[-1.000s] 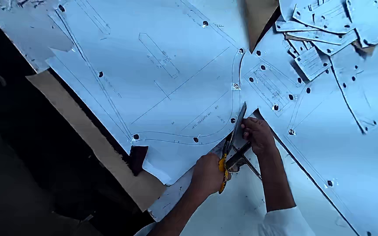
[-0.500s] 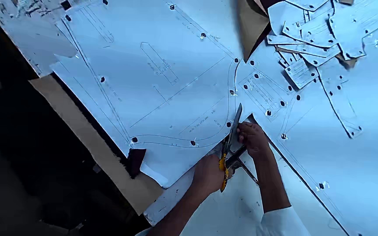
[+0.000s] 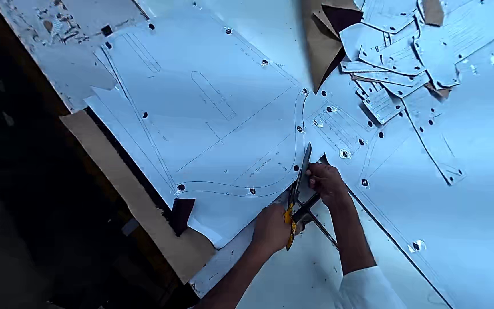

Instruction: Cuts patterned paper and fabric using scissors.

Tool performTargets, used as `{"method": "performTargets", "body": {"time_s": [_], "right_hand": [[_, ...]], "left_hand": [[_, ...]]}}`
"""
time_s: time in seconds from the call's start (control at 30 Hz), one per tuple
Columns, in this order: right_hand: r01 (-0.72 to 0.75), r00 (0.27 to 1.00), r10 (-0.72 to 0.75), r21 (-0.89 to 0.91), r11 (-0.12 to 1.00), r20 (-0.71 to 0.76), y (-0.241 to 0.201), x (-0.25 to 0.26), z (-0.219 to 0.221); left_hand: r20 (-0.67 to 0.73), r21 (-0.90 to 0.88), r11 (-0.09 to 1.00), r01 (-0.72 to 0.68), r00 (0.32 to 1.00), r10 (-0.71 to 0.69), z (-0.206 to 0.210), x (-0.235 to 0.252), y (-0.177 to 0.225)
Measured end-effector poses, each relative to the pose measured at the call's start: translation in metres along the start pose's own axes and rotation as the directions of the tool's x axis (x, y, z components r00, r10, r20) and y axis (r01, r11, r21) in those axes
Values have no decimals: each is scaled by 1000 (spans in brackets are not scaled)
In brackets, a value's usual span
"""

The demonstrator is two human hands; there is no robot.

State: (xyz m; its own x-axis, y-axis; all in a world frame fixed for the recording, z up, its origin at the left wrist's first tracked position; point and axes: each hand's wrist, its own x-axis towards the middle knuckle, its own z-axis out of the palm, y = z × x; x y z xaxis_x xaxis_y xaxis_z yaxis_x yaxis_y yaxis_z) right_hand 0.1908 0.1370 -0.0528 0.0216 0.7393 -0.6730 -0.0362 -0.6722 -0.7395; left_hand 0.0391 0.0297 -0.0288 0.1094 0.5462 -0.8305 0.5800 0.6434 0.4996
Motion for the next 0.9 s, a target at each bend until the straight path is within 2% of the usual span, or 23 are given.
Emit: {"method": "performTargets", "body": {"time_s": [0.17, 0.4, 0.9], "right_hand": [[-11, 997, 12, 14, 1000, -78, -9, 10, 2], [-48, 994, 51, 28, 998, -97, -10, 10, 4], [-34, 997, 36, 37, 999, -62, -7, 13, 4]], "left_hand": [[-14, 30, 1000, 0, 1000, 0, -1, -4, 6], [-14, 46, 999, 24, 1000, -23, -2, -6, 19], [-65, 57, 998, 4, 998, 0, 1, -12, 31]]}}
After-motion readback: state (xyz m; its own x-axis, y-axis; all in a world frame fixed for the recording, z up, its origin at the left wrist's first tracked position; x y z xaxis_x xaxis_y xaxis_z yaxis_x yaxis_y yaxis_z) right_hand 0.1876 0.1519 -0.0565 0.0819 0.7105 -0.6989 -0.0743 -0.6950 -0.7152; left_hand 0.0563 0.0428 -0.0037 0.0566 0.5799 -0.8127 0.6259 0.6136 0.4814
